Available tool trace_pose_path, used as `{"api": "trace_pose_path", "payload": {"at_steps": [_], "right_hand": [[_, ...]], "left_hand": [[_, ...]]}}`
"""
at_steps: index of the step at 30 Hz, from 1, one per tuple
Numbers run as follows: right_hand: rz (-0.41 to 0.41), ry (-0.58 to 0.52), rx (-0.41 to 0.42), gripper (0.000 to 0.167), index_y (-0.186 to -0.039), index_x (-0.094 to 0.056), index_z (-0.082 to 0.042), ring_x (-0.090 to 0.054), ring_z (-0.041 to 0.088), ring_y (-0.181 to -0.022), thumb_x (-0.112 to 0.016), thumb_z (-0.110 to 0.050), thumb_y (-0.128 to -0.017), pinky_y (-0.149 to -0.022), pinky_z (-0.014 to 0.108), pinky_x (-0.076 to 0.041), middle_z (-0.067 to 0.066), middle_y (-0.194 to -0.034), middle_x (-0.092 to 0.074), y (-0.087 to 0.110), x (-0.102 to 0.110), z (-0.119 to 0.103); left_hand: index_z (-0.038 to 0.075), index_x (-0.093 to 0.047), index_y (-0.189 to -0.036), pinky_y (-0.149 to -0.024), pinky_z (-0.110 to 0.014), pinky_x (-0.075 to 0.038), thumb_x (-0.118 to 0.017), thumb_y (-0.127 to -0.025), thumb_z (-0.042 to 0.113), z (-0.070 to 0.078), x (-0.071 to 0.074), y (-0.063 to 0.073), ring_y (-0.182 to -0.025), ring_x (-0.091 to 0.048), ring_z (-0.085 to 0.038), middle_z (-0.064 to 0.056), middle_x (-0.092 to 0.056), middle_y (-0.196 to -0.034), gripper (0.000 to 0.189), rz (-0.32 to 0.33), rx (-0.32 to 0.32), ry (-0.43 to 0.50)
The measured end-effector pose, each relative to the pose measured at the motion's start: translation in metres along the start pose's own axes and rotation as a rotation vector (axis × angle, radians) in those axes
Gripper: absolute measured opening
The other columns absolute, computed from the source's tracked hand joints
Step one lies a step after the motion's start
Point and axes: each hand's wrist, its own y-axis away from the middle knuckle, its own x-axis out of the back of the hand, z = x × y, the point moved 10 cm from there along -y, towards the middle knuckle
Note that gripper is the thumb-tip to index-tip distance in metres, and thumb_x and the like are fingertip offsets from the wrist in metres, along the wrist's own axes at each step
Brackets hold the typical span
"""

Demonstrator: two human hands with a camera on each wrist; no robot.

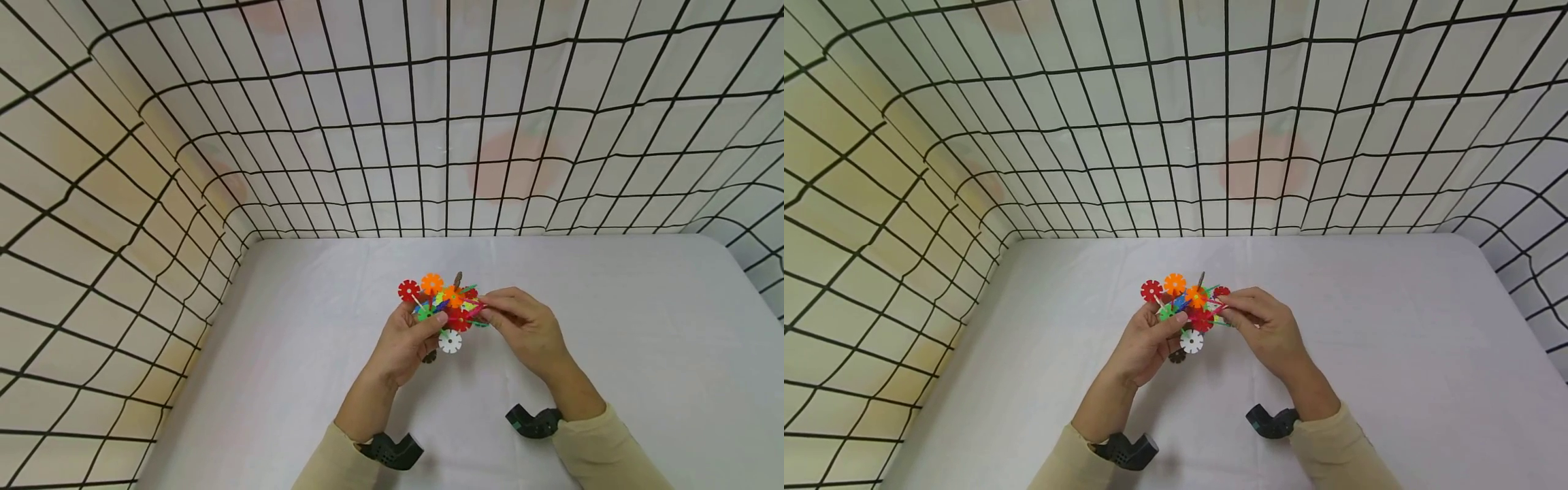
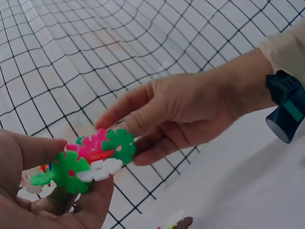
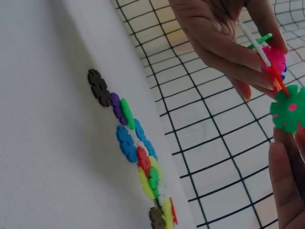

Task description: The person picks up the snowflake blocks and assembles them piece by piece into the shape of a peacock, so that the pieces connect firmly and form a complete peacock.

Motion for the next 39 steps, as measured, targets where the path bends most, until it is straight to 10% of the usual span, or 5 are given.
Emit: {"api": "trace_pose_path", "payload": {"at_steps": [9,18,29,39], "right_hand": [[-0.123,0.456,-0.432,0.029,-0.120,-0.073,-0.007,-0.067,0.022,-0.093,-0.076,-0.017,-0.093,-0.074,0.024,-0.056,0.013,-0.112,-0.068,0.016,-0.011,0.069],[-0.189,0.635,-0.480,0.034,-0.115,-0.073,-0.001,-0.063,0.028,-0.087,-0.079,-0.023,-0.090,-0.073,0.043,-0.057,0.018,-0.099,-0.065,0.024,-0.024,0.080],[-0.152,0.373,-0.569,0.012,-0.103,-0.067,-0.012,-0.069,0.019,-0.089,-0.072,-0.019,-0.095,-0.073,0.025,-0.053,0.006,-0.097,-0.074,0.023,-0.017,0.081],[0.068,-0.054,-0.157,0.025,-0.108,-0.064,0.004,-0.072,0.005,-0.088,-0.074,0.011,-0.086,-0.078,0.016,-0.059,0.019,-0.100,-0.071,0.002,-0.008,0.015]], "left_hand": [[0.003,-0.045,-0.139,-0.096,-0.029,-0.057,-0.068,-0.098,0.015,0.002,0.010,-0.001,-0.103,-0.070,-0.014,-0.013,-0.070,-0.131,0.049,0.077,-0.039,0.012],[0.007,-0.050,-0.144,-0.102,-0.036,-0.054,-0.065,-0.098,0.006,0.003,-0.006,0.000,-0.121,-0.068,-0.022,-0.011,-0.062,-0.142,0.049,-0.017,-0.083,0.120],[0.006,-0.048,-0.144,-0.099,-0.036,-0.056,-0.063,-0.100,0.007,0.004,-0.007,0.001,-0.116,-0.070,-0.021,-0.010,-0.063,-0.139,0.047,-0.024,-0.102,0.158],[0.004,-0.048,-0.141,-0.097,-0.031,-0.057,-0.063,-0.101,0.013,0.007,-0.008,0.001,-0.106,-0.072,-0.016,-0.003,-0.068,-0.124,0.043,-0.040,-0.135,0.158]]}}
